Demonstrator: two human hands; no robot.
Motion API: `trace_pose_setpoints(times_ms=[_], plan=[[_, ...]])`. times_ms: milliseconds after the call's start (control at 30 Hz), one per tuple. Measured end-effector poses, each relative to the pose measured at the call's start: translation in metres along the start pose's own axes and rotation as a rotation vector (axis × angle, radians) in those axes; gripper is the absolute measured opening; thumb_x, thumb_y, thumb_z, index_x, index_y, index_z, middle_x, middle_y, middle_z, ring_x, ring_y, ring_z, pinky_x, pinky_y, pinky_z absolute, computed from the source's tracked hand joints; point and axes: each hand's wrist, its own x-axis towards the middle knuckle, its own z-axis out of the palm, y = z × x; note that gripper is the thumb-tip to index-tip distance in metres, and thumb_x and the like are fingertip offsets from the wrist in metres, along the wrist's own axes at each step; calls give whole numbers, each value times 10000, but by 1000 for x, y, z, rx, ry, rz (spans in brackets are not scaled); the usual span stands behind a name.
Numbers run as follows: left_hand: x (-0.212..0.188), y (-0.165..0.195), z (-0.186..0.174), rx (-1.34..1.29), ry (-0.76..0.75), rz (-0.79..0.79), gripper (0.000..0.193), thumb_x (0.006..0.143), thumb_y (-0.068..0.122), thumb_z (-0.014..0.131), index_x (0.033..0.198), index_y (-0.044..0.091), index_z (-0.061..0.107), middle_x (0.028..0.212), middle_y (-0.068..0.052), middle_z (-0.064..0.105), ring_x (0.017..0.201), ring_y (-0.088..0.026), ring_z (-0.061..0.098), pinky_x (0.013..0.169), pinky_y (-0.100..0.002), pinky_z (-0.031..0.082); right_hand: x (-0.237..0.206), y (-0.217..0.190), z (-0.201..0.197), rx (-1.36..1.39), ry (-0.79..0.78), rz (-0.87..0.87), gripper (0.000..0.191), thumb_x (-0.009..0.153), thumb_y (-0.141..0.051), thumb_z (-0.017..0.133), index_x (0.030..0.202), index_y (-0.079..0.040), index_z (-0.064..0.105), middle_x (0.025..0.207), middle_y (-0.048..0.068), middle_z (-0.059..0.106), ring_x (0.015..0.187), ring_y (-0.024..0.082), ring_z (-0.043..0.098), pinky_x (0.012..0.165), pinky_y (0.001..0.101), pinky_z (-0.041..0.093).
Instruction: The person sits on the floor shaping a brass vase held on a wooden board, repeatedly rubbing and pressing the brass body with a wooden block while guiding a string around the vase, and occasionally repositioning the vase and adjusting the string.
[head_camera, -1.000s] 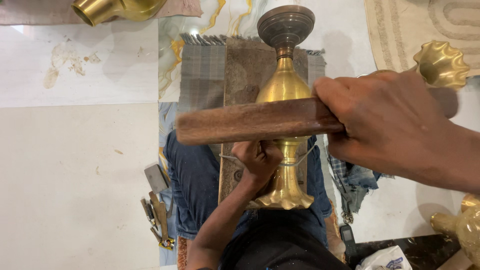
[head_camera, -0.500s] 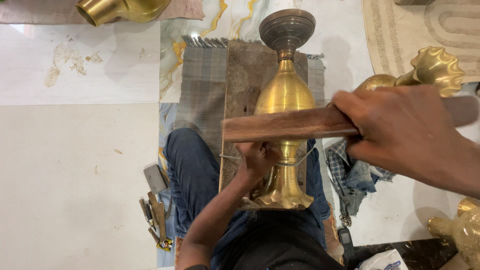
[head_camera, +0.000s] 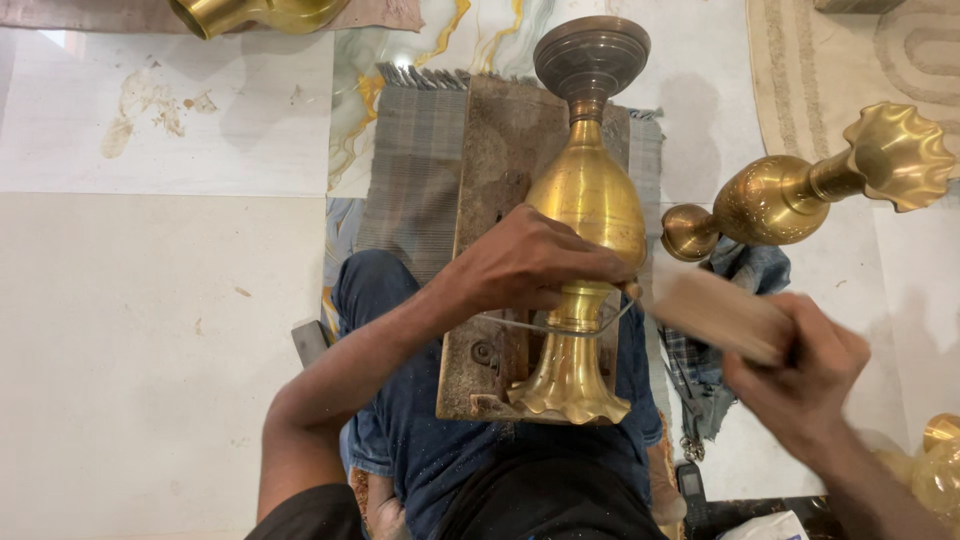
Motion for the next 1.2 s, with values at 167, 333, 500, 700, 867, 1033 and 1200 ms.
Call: trace_pose_setpoints(times_ms=[167, 333, 500, 700, 867, 1033, 1200], plan=[[18, 5, -14, -54, -183, -1, 522, 862, -27, 678, 1279, 287, 662, 1050, 18, 798, 673, -107, 682, 588, -269, 544, -40, 22, 25, 63, 82, -95, 381, 740, -86, 746, 1084, 10, 611, 853, 123, 682, 754, 226, 692, 641, 297, 554], [34, 13, -25, 30, -338, 75, 548, 850, -70, 659, 1248, 304, 701, 838, 23, 779, 560, -94, 614, 465, -295, 419, -65, 33, 56, 69, 262, -253, 427, 906, -65, 790, 1116, 25, 429, 941, 133, 710, 824, 251, 718, 728, 305, 613], [38, 8, -25, 46, -442, 33, 491, 865, -59, 672, 1236, 260, 717, 693, 6, 748, 565, -101, 661, 476, -265, 492, -90, 16, 73, 8, 61, 276, 248, 752, -29, 799, 909, -34, 608, 718, 107, 671, 641, 196, 690, 590, 334, 560], [19, 4, -21, -295, 71, -192, 514, 891, -31, 740, 1313, 246, 646, 991, 16, 791, 895, -113, 800, 824, -255, 653, -120, -19, 114, 726, 507, 281, 287, 922, -91, 808, 1106, -97, 588, 945, 42, 690, 812, 142, 682, 771, 264, 594], [26, 3, -17, -114, -75, -187, 589, 759, 16, 792, 1281, 270, 691, 960, 18, 801, 761, -128, 764, 711, -302, 623, -106, -14, 126, 678, 282, 329, 163, 888, -64, 783, 976, -54, 646, 871, 72, 698, 697, 158, 675, 609, 279, 568], [34, -1, -24, -144, -117, -111, 530, 804, 114, 858, 1262, 324, 694, 940, 42, 791, 724, -105, 743, 679, -316, 605, -80, 7, 90, 442, 186, 323, 160, 883, -59, 822, 932, -25, 673, 810, 87, 720, 635, 151, 676, 619, 263, 572], [36, -5, -27, -167, -123, -17, 578, 749, 58, 825, 1257, 307, 707, 1066, 34, 807, 819, -116, 753, 743, -329, 607, -50, 13, 48, 159, 163, 186, 116, 933, -29, 793, 1026, -12, 726, 778, 95, 724, 628, 139, 706, 629, 262, 597]])
